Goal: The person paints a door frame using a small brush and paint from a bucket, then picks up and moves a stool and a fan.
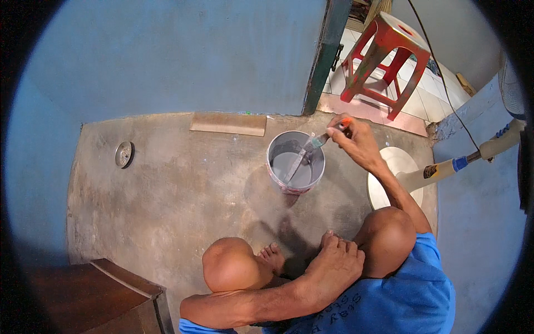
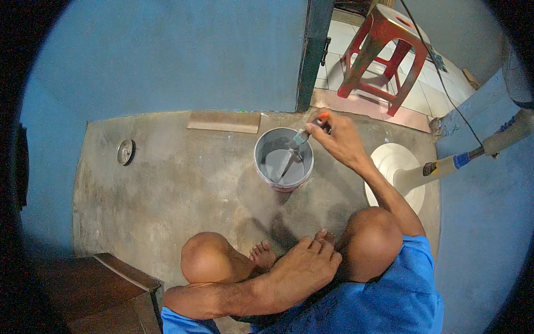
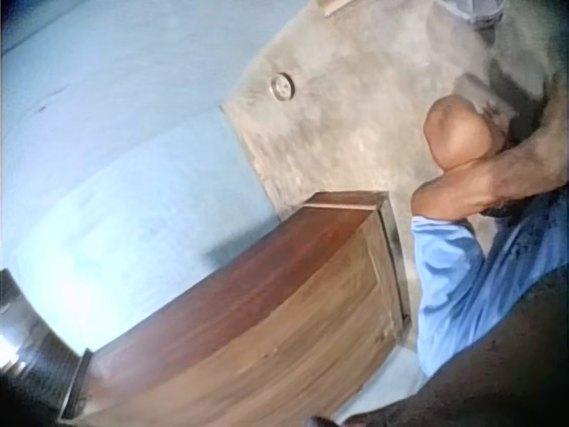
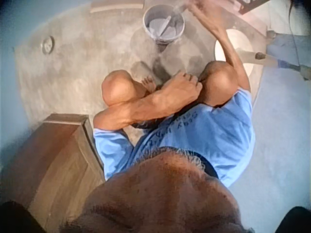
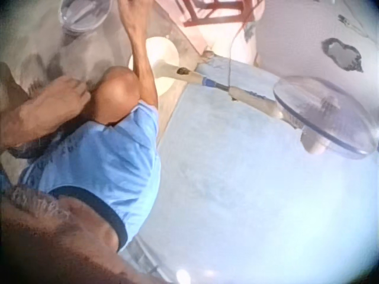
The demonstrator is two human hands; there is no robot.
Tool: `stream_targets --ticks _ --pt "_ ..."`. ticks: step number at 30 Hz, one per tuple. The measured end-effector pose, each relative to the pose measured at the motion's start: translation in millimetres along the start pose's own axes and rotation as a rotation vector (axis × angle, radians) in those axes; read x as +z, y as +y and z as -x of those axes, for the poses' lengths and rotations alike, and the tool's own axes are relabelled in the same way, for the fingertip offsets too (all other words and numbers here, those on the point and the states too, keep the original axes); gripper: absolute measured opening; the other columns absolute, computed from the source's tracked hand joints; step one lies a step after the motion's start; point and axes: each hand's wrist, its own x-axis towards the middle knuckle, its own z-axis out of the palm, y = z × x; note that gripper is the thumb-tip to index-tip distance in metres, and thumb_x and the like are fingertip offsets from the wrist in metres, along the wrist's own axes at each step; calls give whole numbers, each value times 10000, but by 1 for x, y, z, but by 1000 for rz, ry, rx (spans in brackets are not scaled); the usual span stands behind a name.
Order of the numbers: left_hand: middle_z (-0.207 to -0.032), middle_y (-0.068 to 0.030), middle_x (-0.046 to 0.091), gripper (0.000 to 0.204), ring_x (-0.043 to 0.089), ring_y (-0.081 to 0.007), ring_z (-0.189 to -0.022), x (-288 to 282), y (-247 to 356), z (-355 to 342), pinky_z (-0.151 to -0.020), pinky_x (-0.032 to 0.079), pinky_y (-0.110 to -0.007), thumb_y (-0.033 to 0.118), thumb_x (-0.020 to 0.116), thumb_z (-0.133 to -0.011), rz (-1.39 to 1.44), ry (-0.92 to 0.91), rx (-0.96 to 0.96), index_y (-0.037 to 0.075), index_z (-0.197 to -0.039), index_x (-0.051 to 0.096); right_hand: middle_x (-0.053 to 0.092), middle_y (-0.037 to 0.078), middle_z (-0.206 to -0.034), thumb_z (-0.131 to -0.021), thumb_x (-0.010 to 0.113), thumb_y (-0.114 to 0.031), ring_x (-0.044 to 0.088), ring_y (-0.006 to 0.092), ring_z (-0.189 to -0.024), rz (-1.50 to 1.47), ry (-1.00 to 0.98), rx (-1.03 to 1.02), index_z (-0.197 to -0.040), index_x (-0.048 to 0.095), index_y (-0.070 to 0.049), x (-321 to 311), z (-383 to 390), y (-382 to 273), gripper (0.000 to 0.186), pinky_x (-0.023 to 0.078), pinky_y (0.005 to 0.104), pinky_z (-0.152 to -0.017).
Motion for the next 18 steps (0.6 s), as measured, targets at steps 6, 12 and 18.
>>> stream_targets --ticks 6,12,18 --pt "-1128 -223 639 258 634 -325 -1102 -56 -22 19 -903 488 -378 125 558 -857 49 -111 127 -6 -1073 611 714 104 -935 -903 678 -186 663 201 -779 127 -111 -294 -1074 704 -60 42 5 32 213 518 329 -677" --pt "-1042 -196 685 355 660 -320 -938 -16 -210 33 -840 504 -420 307 510 -1011 432 443 -390 0 -1115 656 719 127 -1001 -912 664 -169 684 232 -834 7 -11 -144 -1104 700 -51 41 33 28 228 533 345 -700" --pt "-977 -158 689 399 649 -219 -883 80 -286 -6 -788 519 -370 318 662 -935 946 498 -869 -44 -1103 646 717 130 -1019 -915 659 -126 679 246 -843 -170 67 108 -1121 698 -45 36 69 29 225 533 349 -702"
